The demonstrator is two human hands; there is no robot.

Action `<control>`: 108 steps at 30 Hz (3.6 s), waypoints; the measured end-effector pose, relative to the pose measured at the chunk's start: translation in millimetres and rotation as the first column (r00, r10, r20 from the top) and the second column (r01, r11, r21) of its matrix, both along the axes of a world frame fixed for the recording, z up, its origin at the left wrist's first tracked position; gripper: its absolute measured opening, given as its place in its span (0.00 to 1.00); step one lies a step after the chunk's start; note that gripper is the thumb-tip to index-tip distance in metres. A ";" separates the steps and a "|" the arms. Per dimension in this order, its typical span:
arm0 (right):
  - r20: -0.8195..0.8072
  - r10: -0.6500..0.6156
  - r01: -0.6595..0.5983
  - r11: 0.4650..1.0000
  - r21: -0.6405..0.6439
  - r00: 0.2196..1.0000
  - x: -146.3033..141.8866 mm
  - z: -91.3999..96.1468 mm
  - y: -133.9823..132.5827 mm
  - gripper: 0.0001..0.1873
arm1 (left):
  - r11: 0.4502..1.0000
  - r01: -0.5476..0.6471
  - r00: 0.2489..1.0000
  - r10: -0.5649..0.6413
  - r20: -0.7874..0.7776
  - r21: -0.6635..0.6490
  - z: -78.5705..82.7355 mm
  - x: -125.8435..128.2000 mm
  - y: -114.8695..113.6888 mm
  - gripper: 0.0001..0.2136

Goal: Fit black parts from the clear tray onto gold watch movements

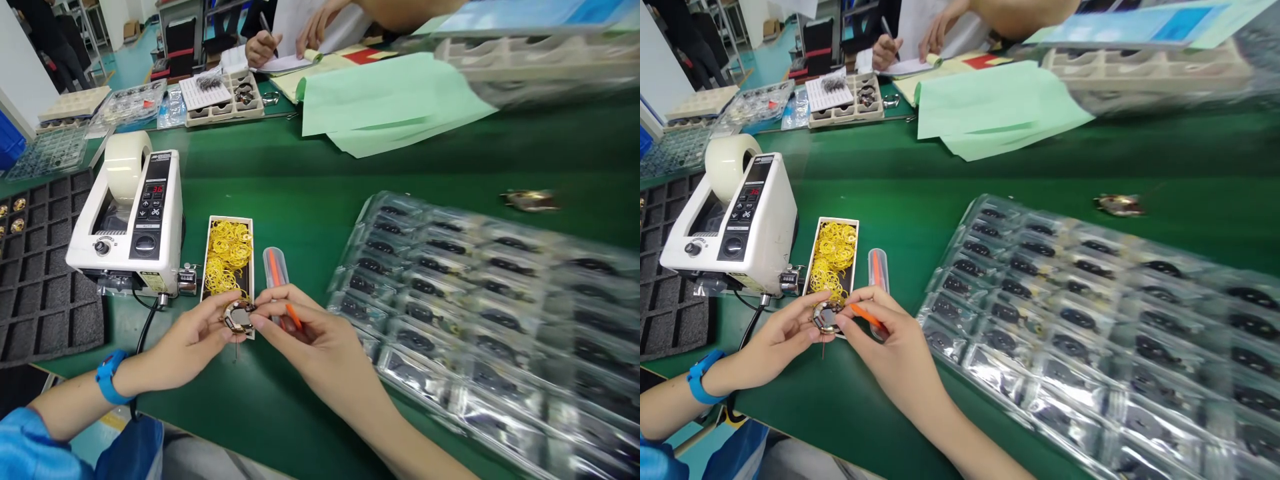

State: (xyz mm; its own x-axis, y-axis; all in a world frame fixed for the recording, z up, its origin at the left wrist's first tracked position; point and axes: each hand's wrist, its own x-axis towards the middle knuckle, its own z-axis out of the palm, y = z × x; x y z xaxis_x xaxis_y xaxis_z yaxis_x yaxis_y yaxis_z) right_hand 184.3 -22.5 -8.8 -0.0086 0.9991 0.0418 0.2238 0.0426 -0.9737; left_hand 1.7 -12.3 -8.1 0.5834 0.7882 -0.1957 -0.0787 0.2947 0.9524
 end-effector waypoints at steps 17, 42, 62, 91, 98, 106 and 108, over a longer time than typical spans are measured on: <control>0.163 -0.055 0.033 0.990 0.134 0.985 -6.9 1.2 3.3 0.09 | 0.975 0.021 0.977 0.027 -0.212 0.219 0.9 1.0 -0.8 0.21; 0.413 -0.298 0.036 0.844 0.535 0.860 -25.3 -13.6 -7.2 0.03 | 0.939 -0.343 0.938 0.342 -0.052 -0.017 2.7 16.9 1.5 0.16; 0.351 -0.104 -0.083 0.873 0.480 0.930 -18.8 -3.5 -0.5 0.08 | 0.951 -0.167 0.938 0.235 -0.256 0.259 4.8 7.7 3.1 0.04; 0.537 -0.405 -0.279 0.542 0.793 0.740 -10.6 -10.3 -7.2 0.08 | 0.963 -0.246 0.948 0.262 -0.180 0.107 11.8 11.3 -10.9 0.11; 0.558 -0.408 -0.359 0.468 0.807 0.723 -8.1 -11.2 -4.7 0.06 | 0.958 -0.260 0.934 0.282 -0.222 0.124 6.9 12.0 -11.3 0.11; 0.538 -0.448 -0.321 0.473 0.820 0.714 -12.4 -10.3 -7.2 0.06 | 0.922 -0.211 0.908 0.308 -0.285 0.324 4.7 9.7 -14.3 0.12; 0.532 -0.453 -0.310 0.476 0.823 0.715 -13.3 -10.6 -7.7 0.06 | 0.926 -0.207 0.907 0.303 -0.294 0.315 4.9 10.0 -14.5 0.11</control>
